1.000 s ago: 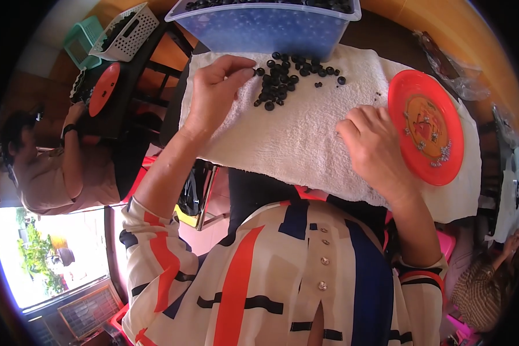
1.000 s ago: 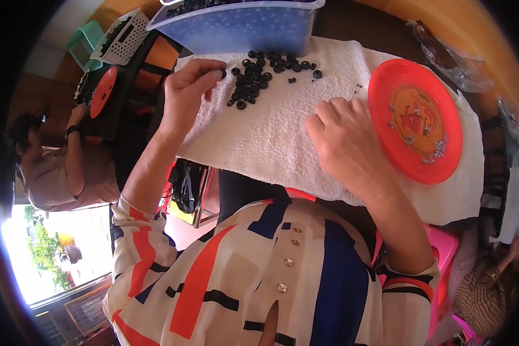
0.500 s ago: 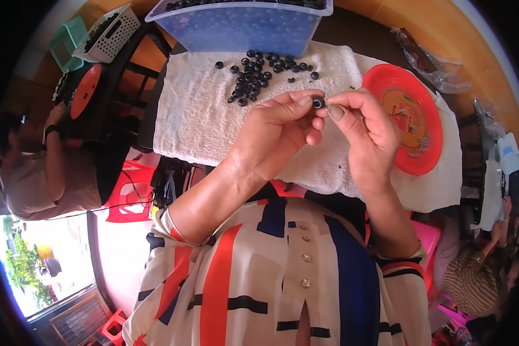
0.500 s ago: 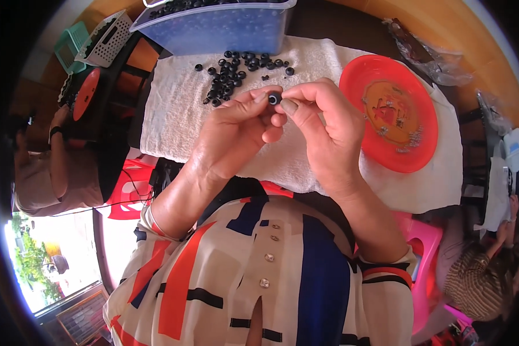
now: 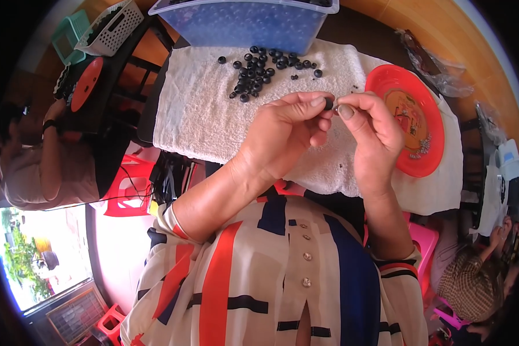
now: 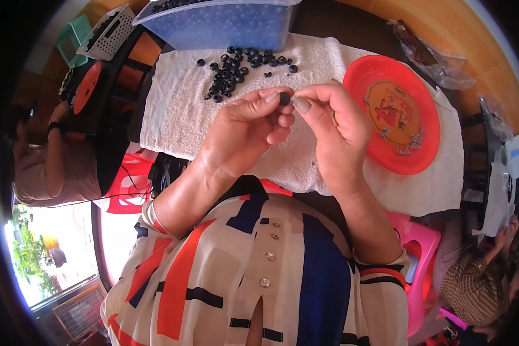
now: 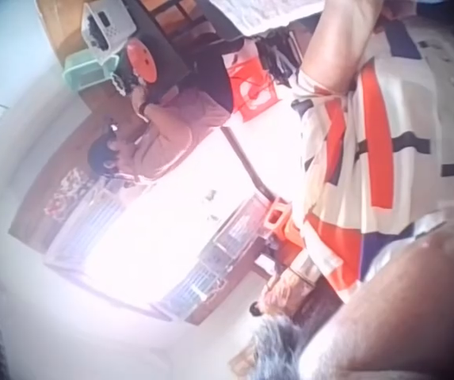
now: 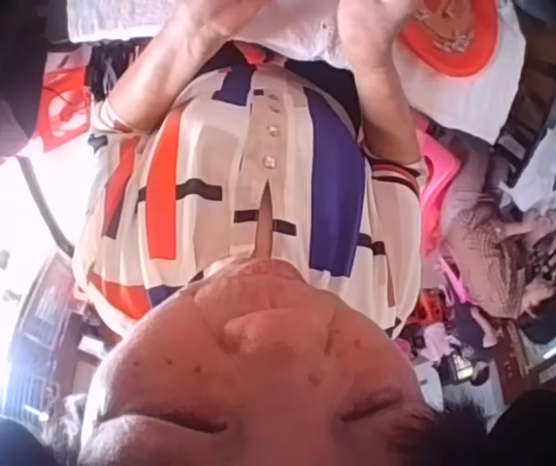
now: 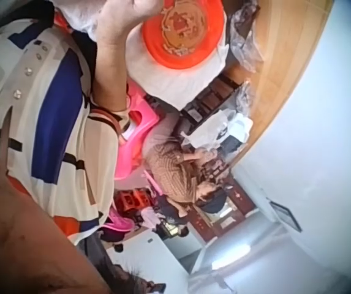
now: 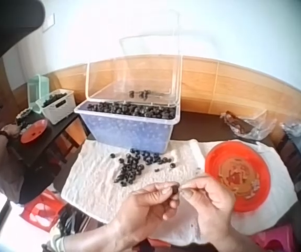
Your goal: Removing seeds or pits from small black fruits and placing them on a plate.
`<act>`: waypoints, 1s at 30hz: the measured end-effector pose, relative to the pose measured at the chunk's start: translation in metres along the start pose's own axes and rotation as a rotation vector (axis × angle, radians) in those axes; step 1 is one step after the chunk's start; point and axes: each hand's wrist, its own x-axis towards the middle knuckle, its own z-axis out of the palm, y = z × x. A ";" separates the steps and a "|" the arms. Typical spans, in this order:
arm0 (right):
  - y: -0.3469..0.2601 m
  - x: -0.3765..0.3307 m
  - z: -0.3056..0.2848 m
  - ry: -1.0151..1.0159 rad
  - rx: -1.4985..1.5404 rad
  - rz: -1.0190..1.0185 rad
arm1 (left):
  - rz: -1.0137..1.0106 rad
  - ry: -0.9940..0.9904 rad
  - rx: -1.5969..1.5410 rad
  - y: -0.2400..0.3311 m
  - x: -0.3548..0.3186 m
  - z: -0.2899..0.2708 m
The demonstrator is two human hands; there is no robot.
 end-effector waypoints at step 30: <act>0.002 -0.005 0.003 -0.048 -0.464 -0.416 | 0.011 -0.099 -0.092 -0.015 0.001 -0.012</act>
